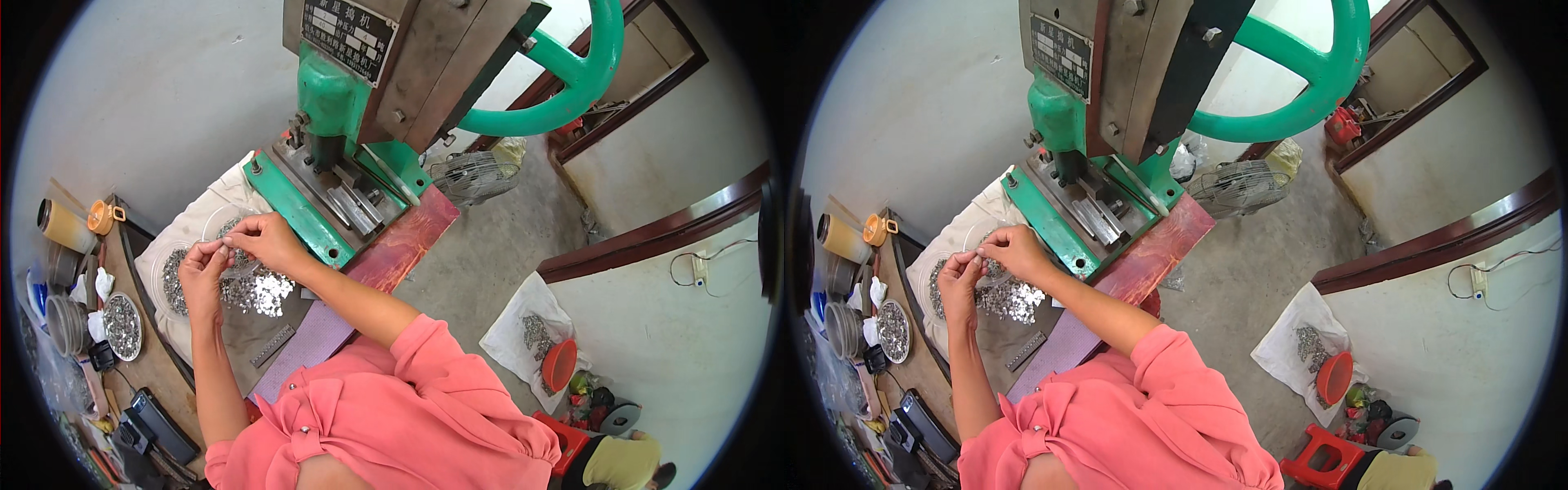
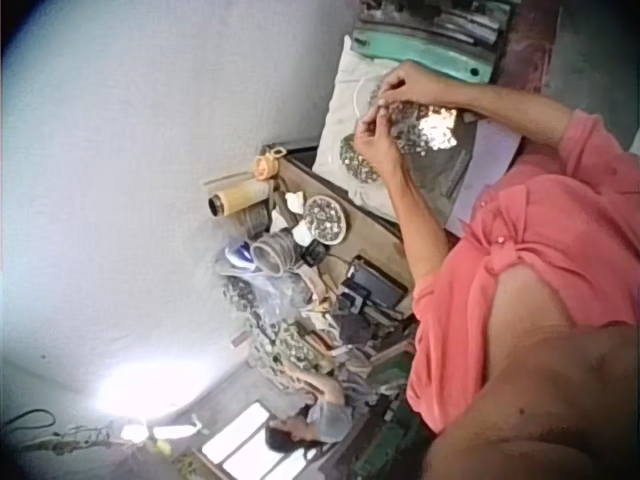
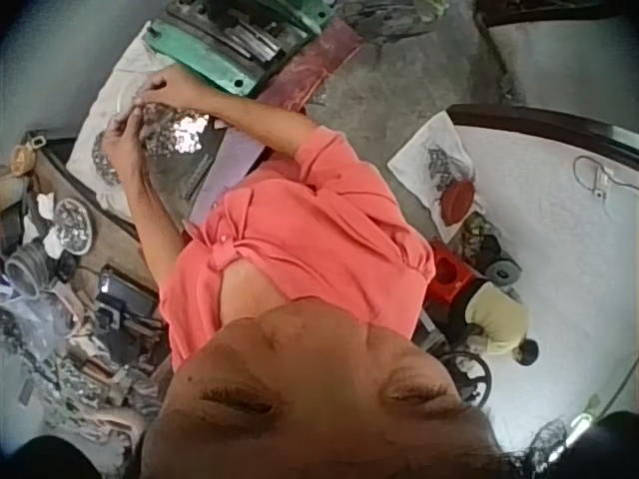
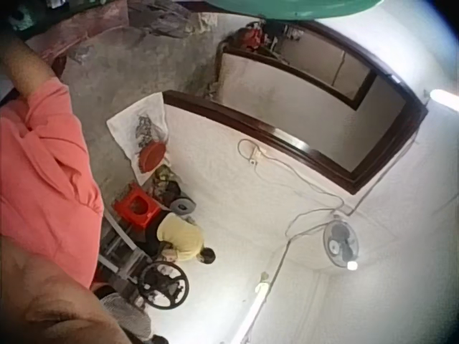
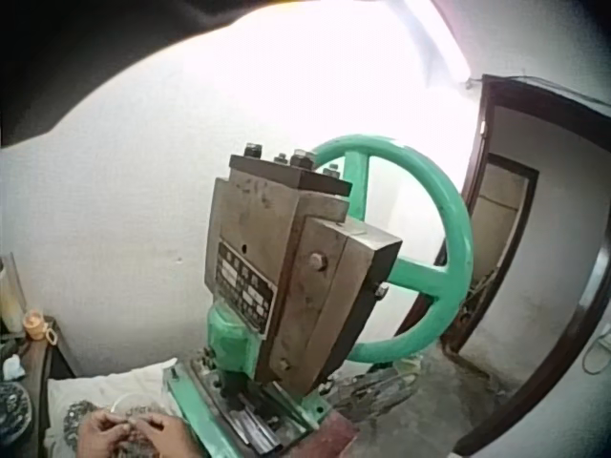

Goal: The person inserts small metal components into slots on a metal jig by hand, places the jig into a mechanical press machine to press them, and removes the jig to align and adjust the metal pieces along the strip.

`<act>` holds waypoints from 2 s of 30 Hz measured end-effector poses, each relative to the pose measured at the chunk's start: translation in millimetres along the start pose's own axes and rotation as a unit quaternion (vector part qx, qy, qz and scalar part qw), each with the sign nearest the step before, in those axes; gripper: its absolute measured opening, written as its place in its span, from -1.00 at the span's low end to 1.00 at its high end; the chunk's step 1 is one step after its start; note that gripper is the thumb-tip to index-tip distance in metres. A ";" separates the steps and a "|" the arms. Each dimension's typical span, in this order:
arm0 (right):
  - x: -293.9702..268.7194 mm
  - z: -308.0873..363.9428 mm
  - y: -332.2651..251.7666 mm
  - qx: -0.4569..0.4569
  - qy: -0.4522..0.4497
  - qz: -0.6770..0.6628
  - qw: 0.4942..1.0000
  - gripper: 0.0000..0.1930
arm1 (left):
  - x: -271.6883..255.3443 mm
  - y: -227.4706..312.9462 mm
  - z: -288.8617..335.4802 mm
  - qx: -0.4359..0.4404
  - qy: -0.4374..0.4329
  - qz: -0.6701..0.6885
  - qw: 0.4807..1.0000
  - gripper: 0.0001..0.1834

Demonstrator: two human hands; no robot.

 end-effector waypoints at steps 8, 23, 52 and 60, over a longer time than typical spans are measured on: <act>-7.3 14.1 -1.8 0.068 -0.003 0.032 0.997 -0.83 | -0.8 12.3 48.4 0.012 0.056 -0.132 0.990 -0.71; 8.1 92.7 12.5 0.033 -0.129 0.134 0.982 -0.94 | -38.9 -13.8 194.3 0.067 0.169 -0.253 0.950 -0.75; 51.6 125.1 -6.1 -0.347 -0.102 0.480 0.799 -0.87 | -43.6 -40.0 212.1 0.130 0.115 -0.403 0.899 -0.58; 59.2 116.0 -5.1 -0.226 -0.172 0.420 0.862 -0.94 | -47.1 -44.1 212.6 0.134 0.122 -0.387 0.904 -0.64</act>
Point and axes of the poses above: each hand's wrist, its own z-axis away from the middle knuckle, its own x-axis out of the palm, y = z × x, the point moved 5 cm from there along -z, towards the middle knuckle, and after that the axes turned 7 degrees about z, right-handed, at the moved point
